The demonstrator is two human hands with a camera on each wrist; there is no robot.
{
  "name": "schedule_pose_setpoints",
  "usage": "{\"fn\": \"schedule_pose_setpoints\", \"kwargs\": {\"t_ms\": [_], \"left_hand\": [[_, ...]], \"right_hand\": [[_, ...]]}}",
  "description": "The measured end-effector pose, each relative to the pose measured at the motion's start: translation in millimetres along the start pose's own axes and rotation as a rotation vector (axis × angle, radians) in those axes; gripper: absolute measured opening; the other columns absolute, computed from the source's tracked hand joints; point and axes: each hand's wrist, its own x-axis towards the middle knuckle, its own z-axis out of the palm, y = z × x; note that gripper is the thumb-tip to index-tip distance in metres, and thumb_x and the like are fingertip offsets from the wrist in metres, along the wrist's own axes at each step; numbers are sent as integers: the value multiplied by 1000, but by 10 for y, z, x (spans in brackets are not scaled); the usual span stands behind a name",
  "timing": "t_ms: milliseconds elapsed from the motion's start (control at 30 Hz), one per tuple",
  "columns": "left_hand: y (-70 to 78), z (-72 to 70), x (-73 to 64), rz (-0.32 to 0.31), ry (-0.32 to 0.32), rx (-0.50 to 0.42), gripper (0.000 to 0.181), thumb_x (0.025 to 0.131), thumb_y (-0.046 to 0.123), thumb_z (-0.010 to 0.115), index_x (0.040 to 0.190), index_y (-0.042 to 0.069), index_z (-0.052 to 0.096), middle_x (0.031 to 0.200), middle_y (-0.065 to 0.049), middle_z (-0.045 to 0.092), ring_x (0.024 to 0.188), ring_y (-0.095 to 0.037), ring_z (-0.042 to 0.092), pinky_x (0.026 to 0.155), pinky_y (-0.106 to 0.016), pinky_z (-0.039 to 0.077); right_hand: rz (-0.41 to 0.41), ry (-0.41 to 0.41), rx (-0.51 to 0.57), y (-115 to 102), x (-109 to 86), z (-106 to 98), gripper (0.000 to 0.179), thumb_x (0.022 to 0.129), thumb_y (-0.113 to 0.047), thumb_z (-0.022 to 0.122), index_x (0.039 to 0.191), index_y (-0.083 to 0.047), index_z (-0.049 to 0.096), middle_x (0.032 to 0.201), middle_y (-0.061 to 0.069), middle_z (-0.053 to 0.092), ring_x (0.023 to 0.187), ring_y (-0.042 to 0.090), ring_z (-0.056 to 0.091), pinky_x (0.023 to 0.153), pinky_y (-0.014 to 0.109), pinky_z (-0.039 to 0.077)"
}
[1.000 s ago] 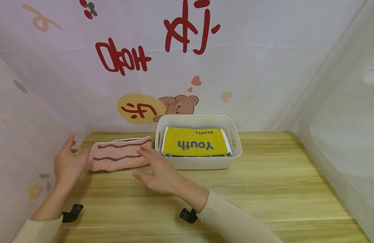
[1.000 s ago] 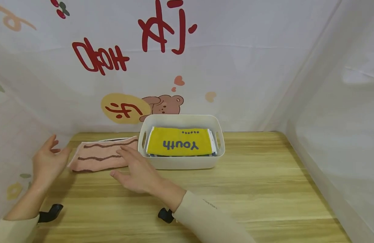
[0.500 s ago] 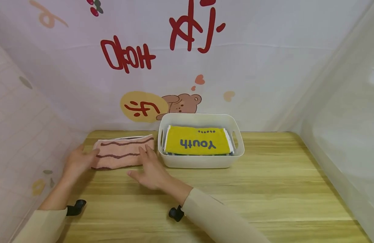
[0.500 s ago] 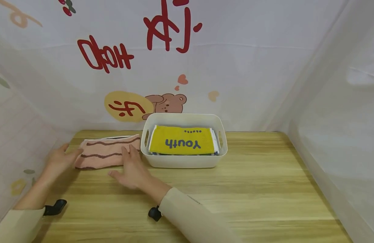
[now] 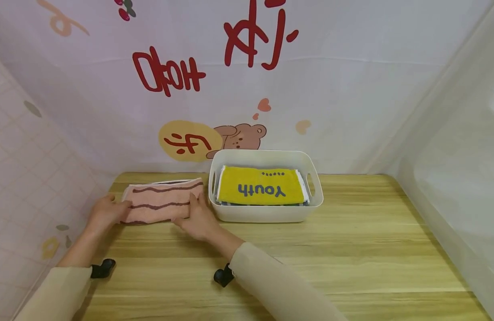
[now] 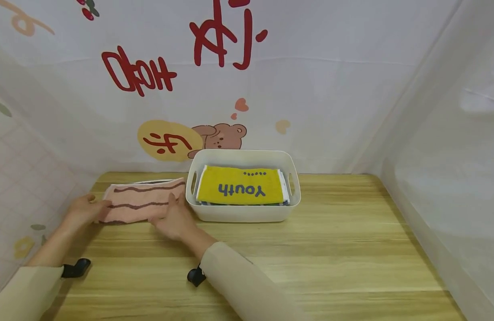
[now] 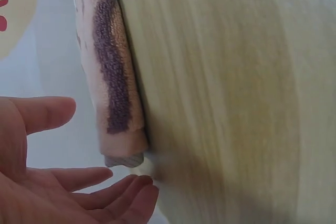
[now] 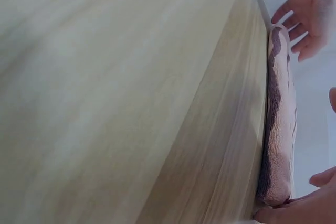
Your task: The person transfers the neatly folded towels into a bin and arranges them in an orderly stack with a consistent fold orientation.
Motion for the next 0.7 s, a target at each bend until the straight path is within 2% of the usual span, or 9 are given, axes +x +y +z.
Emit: {"fn": "schedule_pose_setpoints", "kwargs": {"t_ms": [133, 333, 400, 500, 600, 700], "left_hand": [[-8, 2, 14, 20, -2, 28, 76, 102, 26, 52, 144, -31, 27, 147, -51, 30, 135, -63, 35, 112, -65, 37], [-33, 18, 34, 47, 22, 47, 64, 100, 18, 58, 136, -31, 40, 140, -50, 41, 126, -61, 45, 102, -63, 46], [-60, 13, 36, 56, 21, 33, 60, 99, 16, 60, 133, -30, 44, 136, -50, 44, 122, -60, 48, 95, -59, 51], [-123, -7, 24, 58, 8, 1, 54, 97, 12, 62, 128, -30, 48, 125, -47, 53, 110, -53, 56, 80, -44, 56], [-175, -36, -2, 53, -19, -37, 50, 97, 9, 63, 126, -30, 49, 110, -40, 62, 93, -39, 63, 67, -32, 54], [-213, -51, -25, 54, -45, -56, 50, 97, 7, 64, 125, -30, 49, 98, -32, 66, 78, -25, 64, 61, -28, 53]], "right_hand": [[68, 22, 96, -11, 47, -15, 91, 96, -45, 73, 165, -4, 28, 174, 14, 16, 156, 26, 26, 125, 38, 27], [121, 50, 170, -10, 98, -39, 83, 96, -35, 72, 160, 4, 35, 165, 16, 38, 146, 21, 42, 121, 35, 34], [125, 53, 183, -6, 94, -30, 77, 97, -31, 71, 156, 7, 39, 161, 16, 43, 140, 20, 48, 119, 35, 37], [113, 54, 193, -6, 66, -10, 65, 97, -24, 68, 148, 11, 48, 153, 17, 53, 125, 20, 54, 113, 37, 44], [78, 62, 191, -10, 15, -1, 57, 96, -17, 67, 140, 14, 53, 145, 19, 58, 108, 22, 56, 100, 35, 50], [55, 56, 195, -9, -40, 3, 47, 94, -14, 67, 130, 15, 60, 128, 21, 64, 89, 22, 57, 77, 32, 52]]}}
